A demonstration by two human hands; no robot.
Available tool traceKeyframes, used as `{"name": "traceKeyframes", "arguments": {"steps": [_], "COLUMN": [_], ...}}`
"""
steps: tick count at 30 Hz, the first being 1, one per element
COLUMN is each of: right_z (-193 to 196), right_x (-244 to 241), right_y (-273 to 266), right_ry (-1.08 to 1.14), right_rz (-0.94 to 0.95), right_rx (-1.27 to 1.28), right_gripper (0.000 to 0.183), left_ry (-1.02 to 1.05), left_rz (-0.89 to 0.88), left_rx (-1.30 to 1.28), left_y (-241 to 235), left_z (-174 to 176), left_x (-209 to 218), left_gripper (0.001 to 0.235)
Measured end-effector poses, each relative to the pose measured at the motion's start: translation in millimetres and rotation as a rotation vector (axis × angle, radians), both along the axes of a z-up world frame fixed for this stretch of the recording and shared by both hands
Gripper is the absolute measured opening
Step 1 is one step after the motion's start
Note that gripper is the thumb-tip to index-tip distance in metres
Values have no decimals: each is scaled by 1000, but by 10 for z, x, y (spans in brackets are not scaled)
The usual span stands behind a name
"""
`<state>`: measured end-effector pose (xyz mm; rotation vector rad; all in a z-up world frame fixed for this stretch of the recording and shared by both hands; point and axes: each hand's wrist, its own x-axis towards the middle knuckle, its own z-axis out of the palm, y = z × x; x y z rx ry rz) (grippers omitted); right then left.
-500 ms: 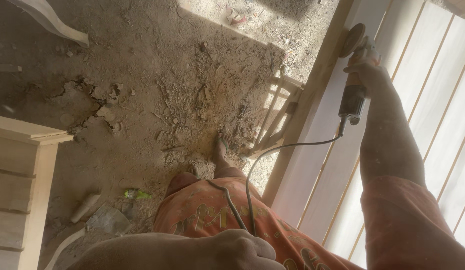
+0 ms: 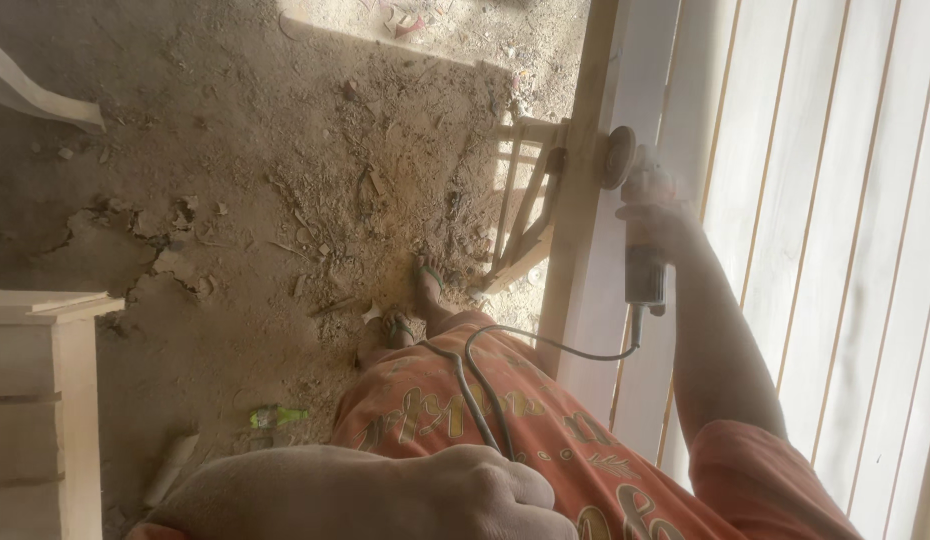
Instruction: The person uses an electric sander to smooth the surface of a wooden pallet. They move the sander along the slats and edges, holding the pallet with one hand while operating the tool with the other.
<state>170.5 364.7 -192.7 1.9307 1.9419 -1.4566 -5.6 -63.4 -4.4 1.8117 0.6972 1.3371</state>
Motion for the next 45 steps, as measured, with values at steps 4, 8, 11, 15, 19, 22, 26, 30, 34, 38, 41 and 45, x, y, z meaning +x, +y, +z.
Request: {"name": "traceKeyframes", "arguments": {"steps": [4, 8, 11, 15, 19, 22, 26, 30, 34, 38, 41, 45], "right_z": [154, 273, 294, 238, 158, 119, 61, -26, -78, -63, -66, -36], "right_x": [333, 797, 1097, 1157, 704, 156, -595, -1226, -1652, -2099, -2343, -2520], "right_y": [-728, -1473, -1841, -1754, -1004, -332, 631, 1599, 2386, 2978, 3344, 3633], "right_ry": [-142, -140, -168, 34, -90, -133, -187, -100, -155, -42, -44, -36], "right_rz": [-109, -148, -165, -45, -110, -163, 66, -19, -57, -52, -38, -7], "right_rx": [27, -57, -88, -74, -94, -71, 52, 1, -52, -75, -97, -86], "right_gripper": [44, 40, 35, 35, 35, 45, 60, 63, 62, 56, 53, 50], "left_ry": [-5, -32, -28, -26, -30, 35, 55, 83, 64, 54, 28, 6], "left_rz": [-25, -54, -43, -19, -11, -6, 49, 39, 54, 98, 115, 134], "left_rx": [27, 31, 58, 84, 67, 69, 22, -24, -84, -134, -176, -248], "left_y": [-290, -551, -575, -485, -311, -39, 416, 1115, 1705, 2143, 2351, 2460], "left_z": [-33, -20, -26, -38, -32, -55, -112, -77, -71, -100, -105, -55], "left_x": [38, 26, -47, -206, -361, -570, -723, -1028, -1212, -1371, -1450, -1546], "left_gripper": [21, 21, 21, 22, 18, 23, 29, 26, 23, 20, 18, 16]}}
